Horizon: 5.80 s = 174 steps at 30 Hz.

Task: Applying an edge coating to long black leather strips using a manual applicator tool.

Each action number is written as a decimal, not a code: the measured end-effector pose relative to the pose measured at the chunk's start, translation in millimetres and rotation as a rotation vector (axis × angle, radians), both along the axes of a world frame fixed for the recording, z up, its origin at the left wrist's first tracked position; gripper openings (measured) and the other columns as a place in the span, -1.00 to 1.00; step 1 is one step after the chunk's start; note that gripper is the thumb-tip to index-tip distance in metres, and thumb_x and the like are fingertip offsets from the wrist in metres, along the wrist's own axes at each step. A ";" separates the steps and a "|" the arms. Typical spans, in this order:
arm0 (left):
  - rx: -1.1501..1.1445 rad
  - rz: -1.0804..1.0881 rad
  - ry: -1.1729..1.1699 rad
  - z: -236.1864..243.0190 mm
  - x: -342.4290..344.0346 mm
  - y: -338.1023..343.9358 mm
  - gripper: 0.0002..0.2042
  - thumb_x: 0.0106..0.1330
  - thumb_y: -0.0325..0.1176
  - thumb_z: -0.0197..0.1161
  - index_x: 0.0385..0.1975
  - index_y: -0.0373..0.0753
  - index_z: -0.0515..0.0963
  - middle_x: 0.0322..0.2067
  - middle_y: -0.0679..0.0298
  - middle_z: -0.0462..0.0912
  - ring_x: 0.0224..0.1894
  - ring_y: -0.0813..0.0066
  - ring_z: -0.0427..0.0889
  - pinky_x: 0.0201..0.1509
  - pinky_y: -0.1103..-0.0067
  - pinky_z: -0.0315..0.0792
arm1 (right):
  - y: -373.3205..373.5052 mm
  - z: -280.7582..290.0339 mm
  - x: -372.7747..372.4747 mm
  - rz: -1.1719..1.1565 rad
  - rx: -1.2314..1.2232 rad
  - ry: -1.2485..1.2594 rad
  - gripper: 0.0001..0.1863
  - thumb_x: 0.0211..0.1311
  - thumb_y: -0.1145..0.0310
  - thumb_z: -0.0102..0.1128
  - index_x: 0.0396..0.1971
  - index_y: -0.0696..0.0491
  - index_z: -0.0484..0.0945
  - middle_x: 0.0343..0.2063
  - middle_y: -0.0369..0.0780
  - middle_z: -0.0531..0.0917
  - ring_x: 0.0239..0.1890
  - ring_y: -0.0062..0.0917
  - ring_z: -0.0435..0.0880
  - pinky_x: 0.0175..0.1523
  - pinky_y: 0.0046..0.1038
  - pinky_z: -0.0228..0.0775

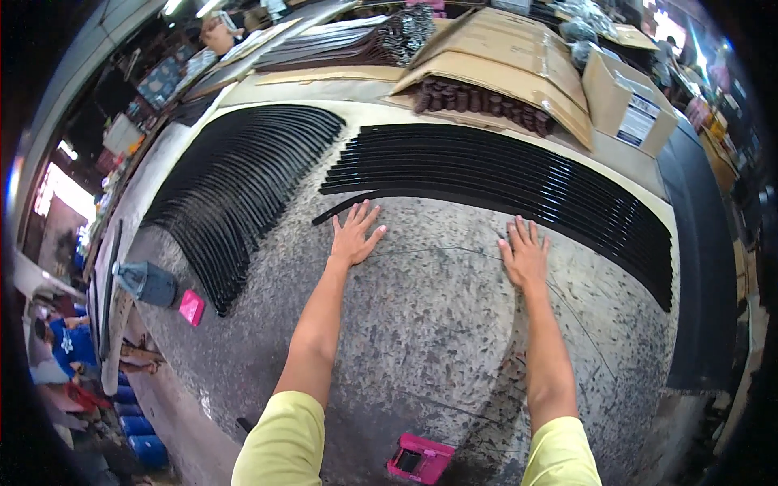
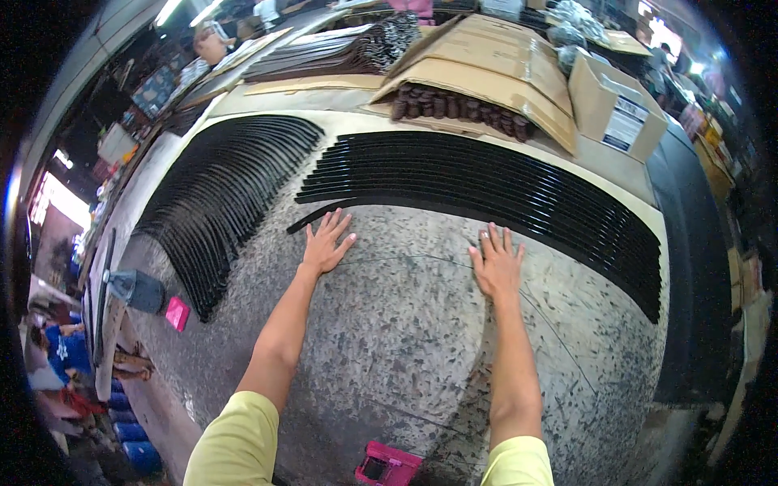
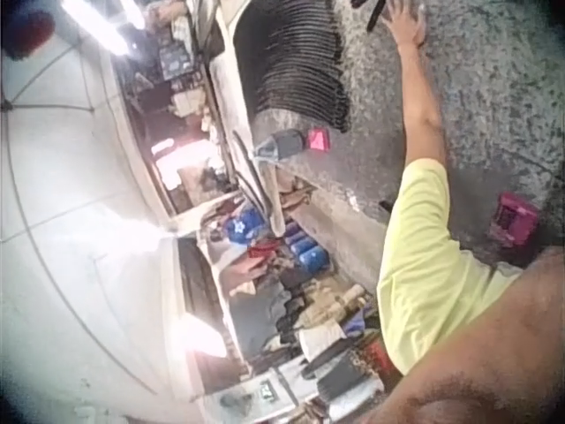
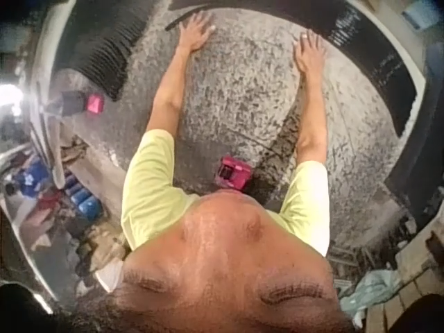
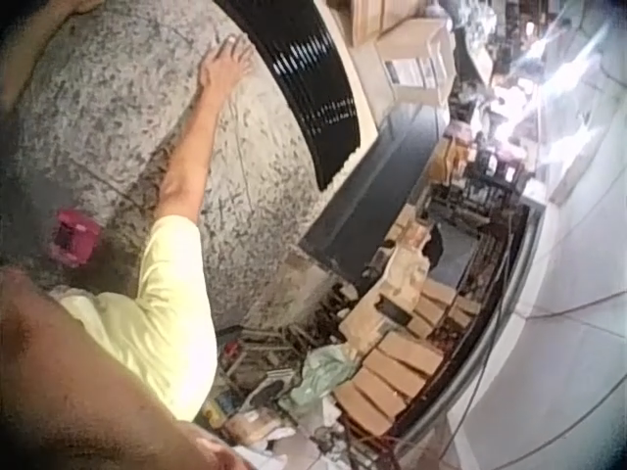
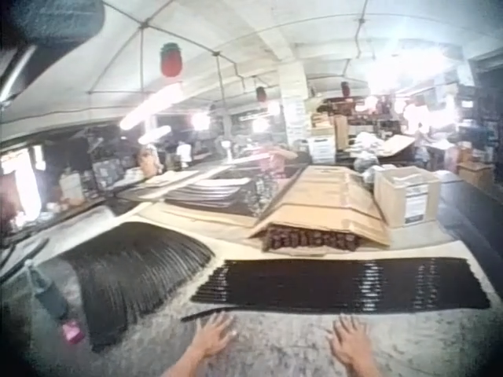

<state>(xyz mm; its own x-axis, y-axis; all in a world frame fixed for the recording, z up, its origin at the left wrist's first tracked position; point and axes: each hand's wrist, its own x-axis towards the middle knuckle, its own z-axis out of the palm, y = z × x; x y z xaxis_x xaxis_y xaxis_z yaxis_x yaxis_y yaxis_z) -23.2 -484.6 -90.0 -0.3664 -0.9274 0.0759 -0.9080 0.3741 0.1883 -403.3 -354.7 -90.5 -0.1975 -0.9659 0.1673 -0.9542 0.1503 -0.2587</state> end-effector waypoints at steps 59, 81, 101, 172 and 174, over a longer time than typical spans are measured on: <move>0.295 -0.266 -0.058 59.2 324.6 443.7 -0.61 0.31 -0.05 0.22 -0.48 -0.31 0.65 -0.42 0.05 0.63 -0.27 0.03 0.61 -0.15 0.23 0.44 | 634.0 50.7 275.5 -0.389 0.303 -0.373 -0.65 0.36 0.06 0.05 -0.30 -0.06 0.75 -0.24 -0.19 0.63 -0.05 -0.28 0.52 0.16 -0.18 0.17; 0.828 -0.729 0.446 125.3 74.5 475.0 -0.81 0.49 -0.33 0.05 -0.21 -0.36 0.44 -0.35 0.21 0.41 -0.26 0.42 0.41 -0.11 0.52 0.33 | 505.6 117.5 127.5 -0.012 0.120 -0.408 -0.44 0.27 -0.06 0.12 0.12 0.01 0.52 -0.13 -0.01 0.65 0.04 -0.06 0.57 0.14 -0.09 0.36; 0.277 -0.878 0.128 91.1 4.1 423.1 -0.79 0.23 -0.28 0.30 -0.15 -0.04 0.72 -0.29 0.25 0.64 -0.25 0.18 0.65 -0.14 0.31 0.54 | 461.0 59.0 211.7 0.163 -0.153 0.156 -0.54 0.22 0.39 0.07 0.16 -0.10 0.52 -0.18 -0.30 0.56 -0.12 -0.45 0.52 -0.08 -0.35 0.30; 0.071 0.166 -0.537 267.6 596.3 340.4 -0.59 0.36 0.03 0.11 -0.35 -0.24 0.63 -0.38 -0.04 0.66 -0.24 -0.12 0.63 -0.18 0.11 0.45 | 453.8 209.6 171.8 0.083 -0.290 0.372 -0.66 0.13 0.52 0.13 -0.11 -0.10 0.68 -0.31 -0.27 0.58 -0.11 -0.38 0.55 0.06 -0.26 0.35; 0.107 -0.012 -0.515 227.0 521.5 356.0 -0.65 0.38 0.00 0.11 -0.24 -0.18 0.61 -0.30 0.01 0.67 -0.23 -0.06 0.65 -0.20 0.15 0.49 | 487.8 311.6 110.9 0.044 -0.391 0.511 -0.65 0.06 0.61 0.15 -0.13 -0.02 0.65 -0.20 -0.23 0.64 -0.09 -0.33 0.57 0.11 -0.25 0.34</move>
